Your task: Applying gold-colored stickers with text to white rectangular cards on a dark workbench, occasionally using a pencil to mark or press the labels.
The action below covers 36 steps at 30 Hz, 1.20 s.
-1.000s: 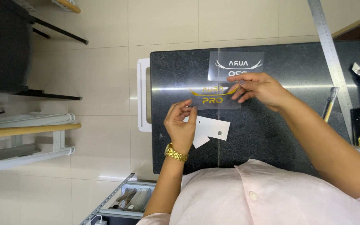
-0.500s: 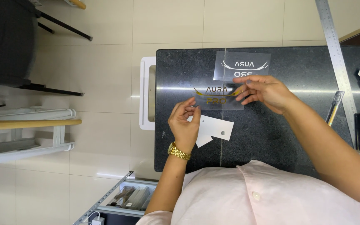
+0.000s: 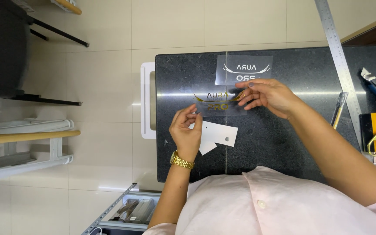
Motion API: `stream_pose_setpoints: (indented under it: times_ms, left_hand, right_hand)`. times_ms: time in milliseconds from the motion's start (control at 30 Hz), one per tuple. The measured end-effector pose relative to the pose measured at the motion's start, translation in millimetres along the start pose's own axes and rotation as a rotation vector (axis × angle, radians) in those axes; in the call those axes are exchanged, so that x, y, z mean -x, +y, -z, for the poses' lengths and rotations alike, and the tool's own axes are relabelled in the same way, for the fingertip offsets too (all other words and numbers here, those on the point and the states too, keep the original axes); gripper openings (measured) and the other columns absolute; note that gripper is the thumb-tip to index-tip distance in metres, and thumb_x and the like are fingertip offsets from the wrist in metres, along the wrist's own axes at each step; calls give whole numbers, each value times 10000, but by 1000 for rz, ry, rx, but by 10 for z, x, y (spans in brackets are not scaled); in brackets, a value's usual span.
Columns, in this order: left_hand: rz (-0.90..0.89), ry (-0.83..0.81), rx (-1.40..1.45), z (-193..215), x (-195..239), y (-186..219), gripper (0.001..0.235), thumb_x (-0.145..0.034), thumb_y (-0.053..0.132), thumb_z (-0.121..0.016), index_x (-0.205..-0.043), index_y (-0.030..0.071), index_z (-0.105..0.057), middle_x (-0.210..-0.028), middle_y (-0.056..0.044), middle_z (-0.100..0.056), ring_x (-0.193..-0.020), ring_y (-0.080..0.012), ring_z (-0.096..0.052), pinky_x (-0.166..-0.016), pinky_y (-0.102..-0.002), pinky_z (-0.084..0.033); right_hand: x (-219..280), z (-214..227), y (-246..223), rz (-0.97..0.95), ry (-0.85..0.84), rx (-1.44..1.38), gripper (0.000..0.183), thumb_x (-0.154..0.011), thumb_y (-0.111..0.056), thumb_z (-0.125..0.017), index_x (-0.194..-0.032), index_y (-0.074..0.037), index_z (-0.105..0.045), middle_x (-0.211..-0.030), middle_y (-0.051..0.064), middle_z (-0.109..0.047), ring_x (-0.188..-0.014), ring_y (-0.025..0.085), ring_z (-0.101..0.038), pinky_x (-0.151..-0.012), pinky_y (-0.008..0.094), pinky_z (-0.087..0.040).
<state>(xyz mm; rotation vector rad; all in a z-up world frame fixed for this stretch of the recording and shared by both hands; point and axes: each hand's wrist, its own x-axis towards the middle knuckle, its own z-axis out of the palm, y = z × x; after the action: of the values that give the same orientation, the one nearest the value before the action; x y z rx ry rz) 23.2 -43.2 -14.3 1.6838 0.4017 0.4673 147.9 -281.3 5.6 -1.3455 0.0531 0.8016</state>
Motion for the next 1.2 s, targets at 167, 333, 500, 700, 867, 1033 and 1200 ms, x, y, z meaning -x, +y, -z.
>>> stream_pose_setpoints:
  times_ms: [167,333,500,700,867,1033,1200]
  left_hand:
    - [-9,-1,-6,2,4,6,368,-780,-144,-740,-1117,5,-736,-909,-104,-656,-750,-151,-689,-638,-264,-629]
    - [-13,8,-11,-5,8,1,367,-774,-140,-748,-1110,6,-739,-905,-101,-659,-751,-141,-679,-638,-253,-626]
    - [-21,17,-8,-21,8,38,373,-768,-143,-754,-1106,15,-741,-901,-94,-658,-754,-131,-671,-644,-245,-625]
    - [-46,21,-2,-43,16,67,371,-770,-140,-758,-1108,12,-744,-903,-96,-664,-758,-130,-668,-636,-246,-627]
    - [-56,20,-6,-55,10,61,368,-771,-142,-756,-1107,8,-745,-899,-100,-666,-757,-135,-670,-632,-250,-627]
    - [-67,30,-11,-41,4,33,358,-764,-148,-759,-1091,-3,-747,-902,-105,-670,-742,-134,-669,-632,-250,-625]
    - [-68,27,-14,-17,9,43,353,-765,-158,-750,-1086,-9,-746,-910,-115,-662,-740,-142,-673,-643,-244,-622]
  right_hand:
    - [21,-26,13,14,7,36,356,-1037,-59,-468,-1322,96,-616,-992,261,-717,-900,332,-754,-723,389,-649]
    - [11,-26,116,96,10,135,435,-900,75,-627,-1333,107,-599,-990,244,-729,-878,298,-759,-713,331,-659]
    - [-24,-48,239,172,164,142,437,-826,122,-717,-1255,82,-648,-906,187,-711,-786,248,-754,-625,287,-665]
    - [-83,-3,365,193,263,101,471,-790,119,-763,-1243,54,-654,-902,165,-712,-766,213,-747,-608,276,-674]
    - [-50,-77,279,248,333,120,561,-736,167,-748,-1272,45,-634,-900,175,-700,-722,215,-738,-586,287,-668]
    - [14,-137,241,281,313,116,658,-710,199,-745,-1332,39,-600,-951,186,-700,-757,235,-744,-620,324,-679]
    - [37,-197,375,295,331,27,682,-707,198,-737,-1348,23,-581,-978,170,-700,-788,201,-739,-644,296,-675]
